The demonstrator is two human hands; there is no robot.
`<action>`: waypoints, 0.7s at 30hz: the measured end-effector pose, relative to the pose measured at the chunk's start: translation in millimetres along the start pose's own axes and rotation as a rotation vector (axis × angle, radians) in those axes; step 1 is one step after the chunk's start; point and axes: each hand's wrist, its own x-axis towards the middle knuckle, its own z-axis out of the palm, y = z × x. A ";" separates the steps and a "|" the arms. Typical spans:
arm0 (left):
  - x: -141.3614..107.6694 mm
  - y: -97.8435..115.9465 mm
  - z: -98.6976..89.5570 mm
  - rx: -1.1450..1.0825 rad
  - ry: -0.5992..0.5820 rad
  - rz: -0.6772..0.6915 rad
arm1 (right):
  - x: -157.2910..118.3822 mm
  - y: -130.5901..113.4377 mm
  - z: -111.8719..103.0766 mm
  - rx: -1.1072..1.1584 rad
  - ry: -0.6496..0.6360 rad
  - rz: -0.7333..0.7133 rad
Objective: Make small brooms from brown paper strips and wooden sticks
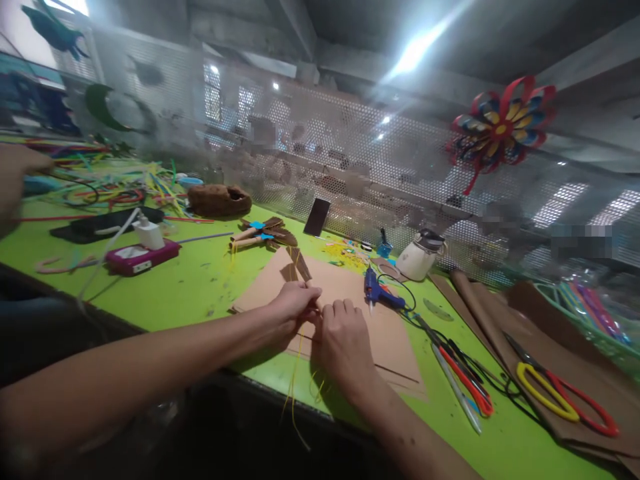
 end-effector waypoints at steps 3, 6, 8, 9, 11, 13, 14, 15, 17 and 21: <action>2.1 -1.3 7.4 0.080 0.009 -0.039 | -2.7 11.3 2.8 -0.016 -0.024 -0.035; -0.2 1.0 10.8 0.159 -0.005 -0.081 | -5.3 23.8 5.9 0.014 -0.070 -0.046; -4.2 6.0 7.1 0.211 -0.033 -0.101 | -7.4 29.3 10.1 0.027 -0.085 -0.045; -6.6 9.8 2.9 0.235 -0.051 -0.107 | -8.5 30.6 12.4 0.029 -0.089 -0.050; -11.6 19.8 -9.6 0.283 -0.082 -0.114 | -10.8 29.8 16.7 0.034 -0.089 -0.062; -16.7 31.1 -25.7 0.347 -0.104 -0.129 | -12.9 25.5 19.2 0.040 -0.084 -0.071; -19.3 36.5 -34.0 0.384 -0.113 -0.140 | -13.9 22.8 19.6 0.042 -0.080 -0.073; -21.9 41.1 -41.7 0.421 -0.118 -0.152 | -14.8 20.2 19.4 0.043 -0.074 -0.075; -27.1 47.0 -53.8 0.512 -0.129 -0.142 | -16.5 15.9 18.0 0.050 -0.058 -0.078; -33.1 42.8 -59.8 1.084 -0.256 0.514 | -19.9 13.3 14.8 0.087 -0.037 -0.085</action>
